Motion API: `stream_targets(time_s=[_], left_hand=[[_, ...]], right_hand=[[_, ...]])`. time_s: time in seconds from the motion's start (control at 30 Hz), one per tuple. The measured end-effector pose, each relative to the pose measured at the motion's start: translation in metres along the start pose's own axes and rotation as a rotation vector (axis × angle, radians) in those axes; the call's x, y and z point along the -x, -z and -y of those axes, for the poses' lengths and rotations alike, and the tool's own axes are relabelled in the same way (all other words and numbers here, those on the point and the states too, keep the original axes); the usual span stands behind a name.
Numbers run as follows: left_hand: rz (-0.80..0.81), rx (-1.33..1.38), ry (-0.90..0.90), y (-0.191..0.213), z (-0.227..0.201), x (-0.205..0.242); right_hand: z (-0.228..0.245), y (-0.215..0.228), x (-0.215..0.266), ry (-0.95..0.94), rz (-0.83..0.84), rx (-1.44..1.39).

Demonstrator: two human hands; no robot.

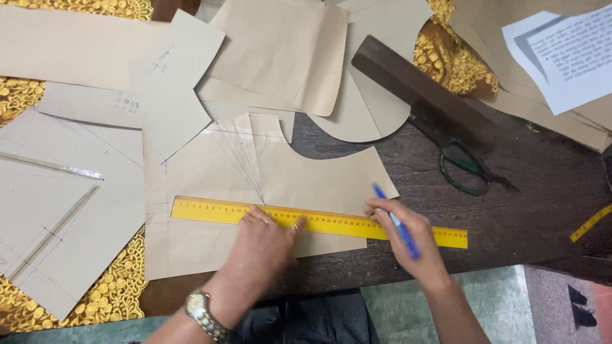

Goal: The person uses a yellow ruler and blue pen to draw straight lines and curves on a large beige paper pattern. They reposition the ruler multiple times to mark different sections of the pattern and briefly handle a piece of gold lace fabric.

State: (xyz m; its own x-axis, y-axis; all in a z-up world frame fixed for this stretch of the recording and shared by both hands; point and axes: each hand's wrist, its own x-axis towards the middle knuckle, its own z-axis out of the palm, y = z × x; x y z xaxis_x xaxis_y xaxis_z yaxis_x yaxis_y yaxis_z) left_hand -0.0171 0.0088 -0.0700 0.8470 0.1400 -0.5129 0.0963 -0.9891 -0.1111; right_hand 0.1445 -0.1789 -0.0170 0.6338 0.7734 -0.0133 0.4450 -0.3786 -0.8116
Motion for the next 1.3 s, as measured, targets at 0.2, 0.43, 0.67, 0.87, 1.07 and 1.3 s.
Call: stream_targets(time_s=[0.2,0.43,0.67,0.87,1.07,1.3], left_hand=[[-0.111,0.378,0.016,0.019,0.06,-0.002],[-0.191,0.575,-0.163,-0.01,0.084,-0.015],[-0.87,0.743,0.374,0.042,0.073,0.011],[-1.288,1.957,0.73,0.103,0.047,0.036],[-1.609,1.895,0.795,0.156,0.054,0.089],[-0.809,1.469,0.964,0.099,-0.044,0.096]], right_hand=[[-0.021,-0.004,0.019,0.056,0.046,0.151],[-0.029,-0.004,0.03,0.208,0.068,0.402],[0.011,-0.017,0.002,0.366,-0.191,0.246],[0.06,-0.035,-0.032,0.437,-0.138,-0.049],[0.045,-0.001,-0.061,0.176,0.103,-0.356],[-0.005,0.036,-0.088,0.106,0.181,-0.3]])
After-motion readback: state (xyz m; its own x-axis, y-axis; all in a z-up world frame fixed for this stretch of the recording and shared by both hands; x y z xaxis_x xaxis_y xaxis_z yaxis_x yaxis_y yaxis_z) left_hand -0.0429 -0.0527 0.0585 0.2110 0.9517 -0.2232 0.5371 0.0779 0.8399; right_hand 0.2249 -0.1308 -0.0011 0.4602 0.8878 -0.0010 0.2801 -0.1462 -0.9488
